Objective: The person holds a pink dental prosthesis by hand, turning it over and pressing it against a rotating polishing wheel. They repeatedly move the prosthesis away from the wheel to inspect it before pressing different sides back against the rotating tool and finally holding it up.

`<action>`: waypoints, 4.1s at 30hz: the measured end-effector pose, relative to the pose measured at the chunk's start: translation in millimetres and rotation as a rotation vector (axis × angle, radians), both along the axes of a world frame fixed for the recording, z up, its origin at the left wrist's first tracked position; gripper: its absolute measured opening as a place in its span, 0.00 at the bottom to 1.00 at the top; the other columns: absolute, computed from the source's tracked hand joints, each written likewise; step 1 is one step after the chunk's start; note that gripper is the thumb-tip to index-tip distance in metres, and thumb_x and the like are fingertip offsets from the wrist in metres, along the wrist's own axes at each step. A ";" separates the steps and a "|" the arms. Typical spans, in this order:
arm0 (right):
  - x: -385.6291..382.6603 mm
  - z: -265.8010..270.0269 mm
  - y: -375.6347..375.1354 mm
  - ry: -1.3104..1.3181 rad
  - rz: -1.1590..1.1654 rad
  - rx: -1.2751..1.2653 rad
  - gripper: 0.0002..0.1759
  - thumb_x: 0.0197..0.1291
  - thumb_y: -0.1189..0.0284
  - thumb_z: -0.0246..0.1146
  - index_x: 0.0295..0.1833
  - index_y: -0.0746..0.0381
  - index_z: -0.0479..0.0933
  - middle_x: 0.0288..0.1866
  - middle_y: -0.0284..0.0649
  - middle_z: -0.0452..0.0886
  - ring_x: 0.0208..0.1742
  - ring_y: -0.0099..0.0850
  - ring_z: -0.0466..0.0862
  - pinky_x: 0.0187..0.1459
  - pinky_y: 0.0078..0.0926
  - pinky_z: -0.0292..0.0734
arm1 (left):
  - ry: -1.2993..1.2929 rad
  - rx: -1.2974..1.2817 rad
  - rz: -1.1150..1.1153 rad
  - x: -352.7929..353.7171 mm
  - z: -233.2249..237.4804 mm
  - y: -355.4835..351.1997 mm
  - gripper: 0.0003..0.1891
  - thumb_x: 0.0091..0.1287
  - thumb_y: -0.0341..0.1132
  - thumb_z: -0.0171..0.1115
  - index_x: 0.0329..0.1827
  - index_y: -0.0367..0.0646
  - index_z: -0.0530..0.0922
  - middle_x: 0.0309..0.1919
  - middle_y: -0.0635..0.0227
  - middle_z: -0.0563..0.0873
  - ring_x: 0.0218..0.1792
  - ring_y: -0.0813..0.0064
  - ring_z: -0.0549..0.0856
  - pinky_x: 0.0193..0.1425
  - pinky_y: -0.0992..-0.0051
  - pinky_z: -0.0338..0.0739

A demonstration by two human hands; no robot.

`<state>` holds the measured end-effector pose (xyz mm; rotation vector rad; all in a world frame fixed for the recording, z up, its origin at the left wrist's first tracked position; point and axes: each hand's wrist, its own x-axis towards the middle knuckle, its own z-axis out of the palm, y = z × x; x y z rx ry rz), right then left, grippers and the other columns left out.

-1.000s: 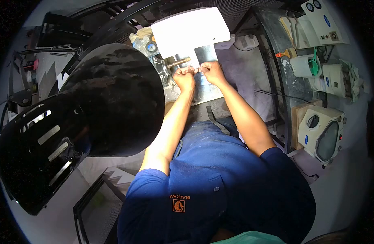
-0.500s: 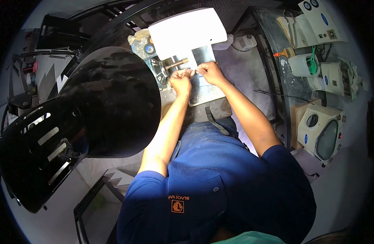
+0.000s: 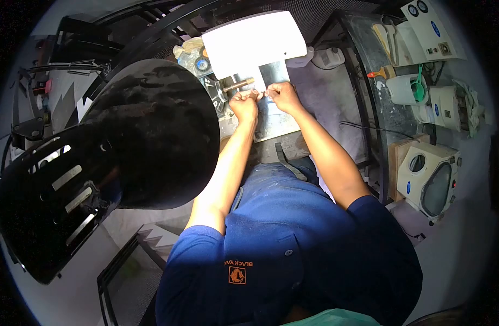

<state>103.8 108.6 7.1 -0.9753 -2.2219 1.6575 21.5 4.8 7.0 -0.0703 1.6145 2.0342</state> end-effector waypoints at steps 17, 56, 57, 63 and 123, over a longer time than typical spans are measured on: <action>3.6 10.7 -2.6 0.020 -0.002 -0.001 0.06 0.56 0.75 0.59 0.30 0.64 0.79 0.23 0.43 0.80 0.27 0.24 0.80 0.33 0.26 0.73 | 0.078 -0.006 -0.008 3.2 -7.4 0.0 0.04 0.58 0.16 0.59 0.32 0.28 0.72 0.29 0.54 0.82 0.28 0.69 0.85 0.36 0.75 0.84; 3.5 5.0 -3.0 0.042 -0.013 0.217 0.05 0.56 0.75 0.60 0.31 0.65 0.78 0.19 0.38 0.78 0.22 0.19 0.75 0.28 0.22 0.70 | 0.060 0.073 0.012 0.7 -7.4 -4.5 0.03 0.59 0.16 0.58 0.32 0.27 0.73 0.29 0.54 0.83 0.29 0.69 0.85 0.35 0.74 0.84; 5.5 4.5 -2.4 0.057 -0.023 0.196 0.04 0.56 0.75 0.61 0.31 0.65 0.78 0.19 0.38 0.77 0.22 0.19 0.75 0.28 0.22 0.70 | 0.060 0.072 0.010 1.6 -4.3 -3.8 0.03 0.59 0.16 0.58 0.32 0.27 0.73 0.29 0.54 0.83 0.29 0.69 0.85 0.35 0.74 0.84; 2.5 7.9 -0.7 -0.013 0.001 0.145 0.05 0.55 0.74 0.61 0.30 0.65 0.78 0.24 0.41 0.81 0.27 0.26 0.82 0.35 0.25 0.74 | 0.028 0.072 0.014 3.2 -1.9 -0.1 0.03 0.58 0.16 0.59 0.32 0.25 0.73 0.29 0.55 0.83 0.29 0.68 0.85 0.36 0.72 0.85; 8.9 6.6 -3.9 0.124 0.009 0.199 0.07 0.57 0.71 0.60 0.37 0.63 0.80 0.27 0.45 0.80 0.30 0.39 0.81 0.36 0.31 0.74 | 0.174 0.093 -0.044 5.9 -8.1 -8.5 0.01 0.61 0.18 0.58 0.33 0.28 0.74 0.30 0.55 0.84 0.30 0.72 0.85 0.40 0.77 0.82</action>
